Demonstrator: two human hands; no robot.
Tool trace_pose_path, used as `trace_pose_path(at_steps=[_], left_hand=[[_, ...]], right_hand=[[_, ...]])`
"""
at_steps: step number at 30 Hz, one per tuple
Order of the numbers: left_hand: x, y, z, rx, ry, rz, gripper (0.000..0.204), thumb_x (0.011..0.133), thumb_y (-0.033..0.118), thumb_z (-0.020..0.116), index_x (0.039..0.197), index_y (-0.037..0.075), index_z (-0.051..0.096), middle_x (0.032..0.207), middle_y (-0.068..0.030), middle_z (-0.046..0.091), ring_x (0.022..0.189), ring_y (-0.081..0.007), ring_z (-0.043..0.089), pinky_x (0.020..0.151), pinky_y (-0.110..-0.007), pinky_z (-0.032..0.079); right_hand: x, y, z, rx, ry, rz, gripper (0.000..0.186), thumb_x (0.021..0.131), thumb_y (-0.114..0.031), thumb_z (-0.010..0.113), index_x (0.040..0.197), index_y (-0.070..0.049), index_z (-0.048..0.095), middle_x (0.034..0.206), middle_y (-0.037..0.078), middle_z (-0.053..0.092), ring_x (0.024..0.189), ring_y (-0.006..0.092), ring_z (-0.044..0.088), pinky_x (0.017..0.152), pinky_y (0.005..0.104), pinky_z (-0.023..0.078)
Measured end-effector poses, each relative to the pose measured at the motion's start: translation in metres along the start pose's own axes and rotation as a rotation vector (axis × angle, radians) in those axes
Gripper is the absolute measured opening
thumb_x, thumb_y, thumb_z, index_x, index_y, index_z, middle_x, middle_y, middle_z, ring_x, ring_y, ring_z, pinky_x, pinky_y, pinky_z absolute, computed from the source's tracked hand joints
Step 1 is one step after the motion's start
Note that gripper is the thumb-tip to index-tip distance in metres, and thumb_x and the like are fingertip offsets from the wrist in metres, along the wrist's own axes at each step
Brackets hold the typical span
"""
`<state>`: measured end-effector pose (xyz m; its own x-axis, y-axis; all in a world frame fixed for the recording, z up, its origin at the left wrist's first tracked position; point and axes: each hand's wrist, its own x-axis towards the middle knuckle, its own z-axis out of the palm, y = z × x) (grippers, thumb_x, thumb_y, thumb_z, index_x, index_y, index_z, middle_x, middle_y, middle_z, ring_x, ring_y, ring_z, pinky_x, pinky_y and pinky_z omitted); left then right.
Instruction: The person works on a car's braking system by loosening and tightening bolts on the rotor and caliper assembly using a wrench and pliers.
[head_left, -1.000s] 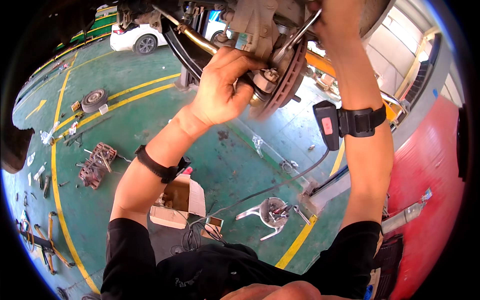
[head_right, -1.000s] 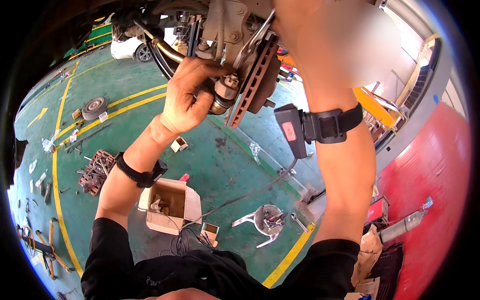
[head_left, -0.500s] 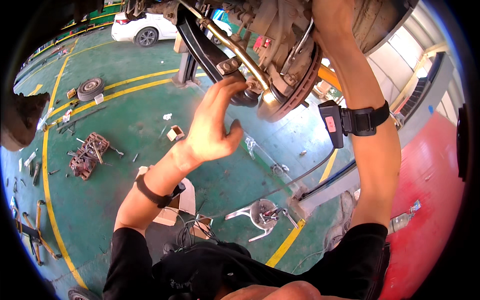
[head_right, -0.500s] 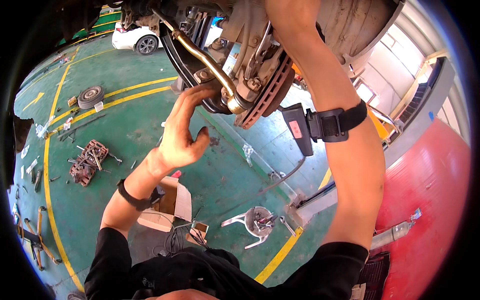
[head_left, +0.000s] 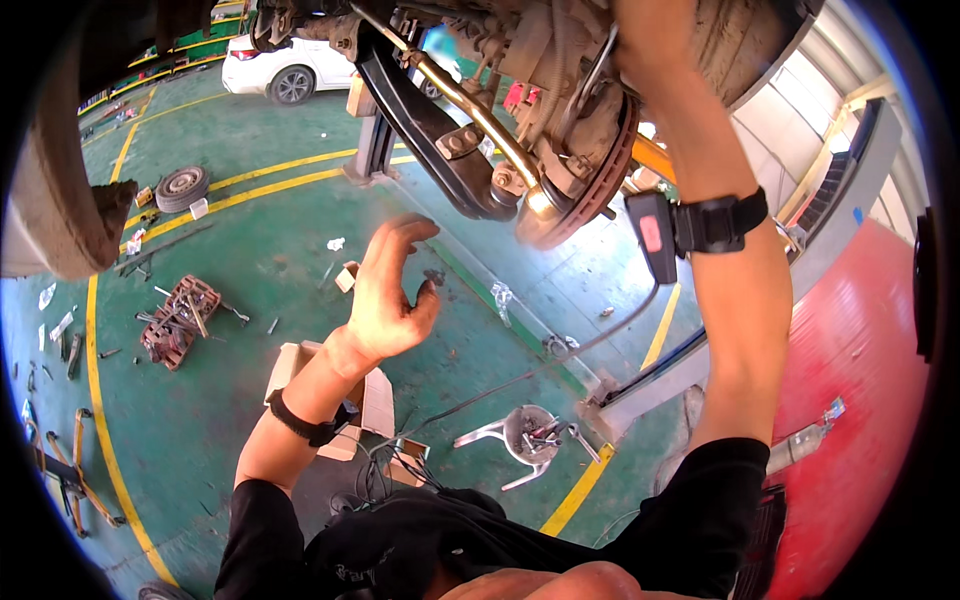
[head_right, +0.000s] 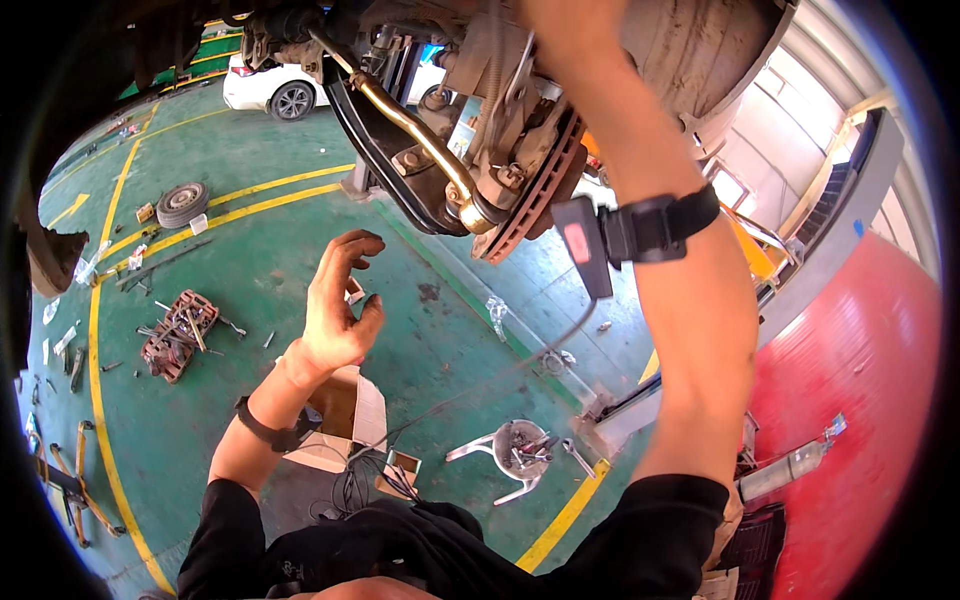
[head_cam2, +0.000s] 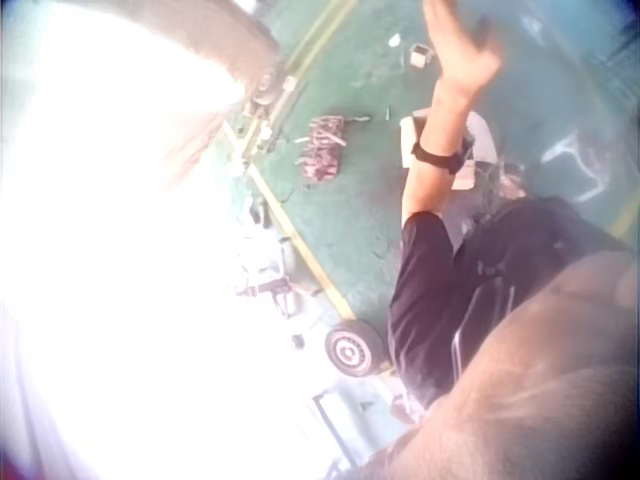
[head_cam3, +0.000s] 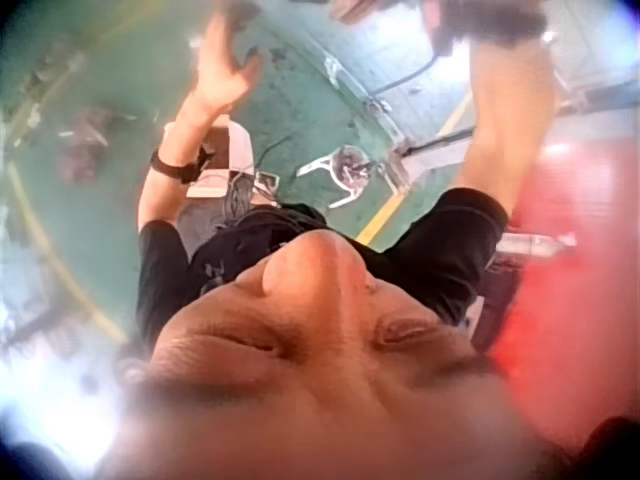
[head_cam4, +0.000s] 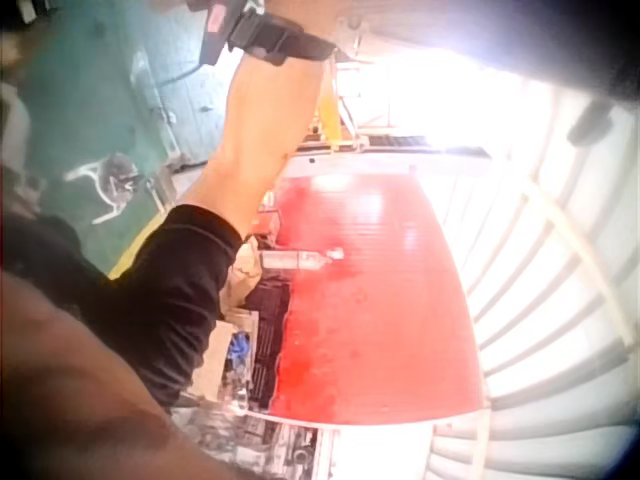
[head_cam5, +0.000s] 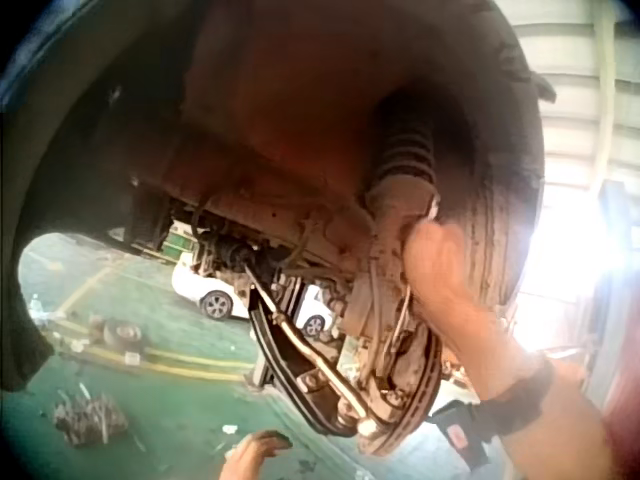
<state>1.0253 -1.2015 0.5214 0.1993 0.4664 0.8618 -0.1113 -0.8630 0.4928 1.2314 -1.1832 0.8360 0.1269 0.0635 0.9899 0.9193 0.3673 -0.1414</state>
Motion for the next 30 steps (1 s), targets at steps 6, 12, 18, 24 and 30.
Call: trace_pose_path(at_steps=[6, 12, 18, 24, 30], left_hand=[[-0.005, -0.01, -0.007, 0.03, 0.021, -0.003, 0.052, 0.067, -0.005, 0.051, 0.119, -0.001, 0.053, 0.124, -0.0186, 0.054, 0.106, -0.031, 0.057, 0.088, -0.037, 0.048], [0.004, 0.004, 0.002, 0.016, -0.047, 0.042, 0.051, 0.067, -0.006, 0.052, 0.118, -0.001, 0.053, 0.124, -0.0186, 0.054, 0.105, -0.0306, 0.057, 0.086, -0.036, 0.048], [-0.004, -0.001, 0.012, 0.035, -0.061, 0.024, 0.052, 0.067, -0.006, 0.052, 0.119, -0.001, 0.052, 0.123, -0.0195, 0.054, 0.101, -0.0305, 0.057, 0.083, -0.034, 0.049], [-0.008, 0.002, 0.015, 0.036, -0.086, 0.058, 0.052, 0.066, -0.006, 0.05, 0.118, -0.004, 0.052, 0.121, -0.0206, 0.054, 0.096, -0.0298, 0.059, 0.082, -0.034, 0.049], [-0.015, -0.003, 0.008, 0.074, -0.057, -0.004, 0.053, 0.065, -0.007, 0.051, 0.118, -0.003, 0.053, 0.12, -0.0201, 0.054, 0.091, -0.0295, 0.061, 0.085, -0.036, 0.049]], right_hand=[[0.023, -0.053, -0.046, 0.545, -0.009, 0.384, 0.024, 0.084, -0.016, 0.042, 0.064, -0.008, 0.051, 0.055, 0.006, 0.042, 0.044, 0.0171, 0.039, 0.04, 0.0333, 0.029], [0.017, -0.028, -0.04, 0.633, -0.081, 0.481, 0.025, 0.087, -0.016, 0.041, 0.067, -0.008, 0.054, 0.055, 0.005, 0.043, 0.043, 0.0176, 0.038, 0.039, 0.0353, 0.028], [-0.019, -0.028, -0.043, 0.521, -0.089, 0.619, 0.022, 0.088, -0.019, 0.043, 0.071, -0.007, 0.051, 0.057, 0.006, 0.043, 0.045, 0.0187, 0.04, 0.04, 0.0359, 0.029], [0.011, -0.027, -0.059, 0.629, -0.047, 0.548, 0.022, 0.087, -0.02, 0.044, 0.072, -0.006, 0.053, 0.057, 0.006, 0.042, 0.044, 0.0192, 0.04, 0.04, 0.0363, 0.029], [-0.022, -0.045, -0.048, 0.576, -0.07, 0.625, 0.023, 0.087, -0.02, 0.044, 0.072, -0.006, 0.053, 0.056, 0.006, 0.042, 0.044, 0.0196, 0.041, 0.039, 0.0364, 0.029]])
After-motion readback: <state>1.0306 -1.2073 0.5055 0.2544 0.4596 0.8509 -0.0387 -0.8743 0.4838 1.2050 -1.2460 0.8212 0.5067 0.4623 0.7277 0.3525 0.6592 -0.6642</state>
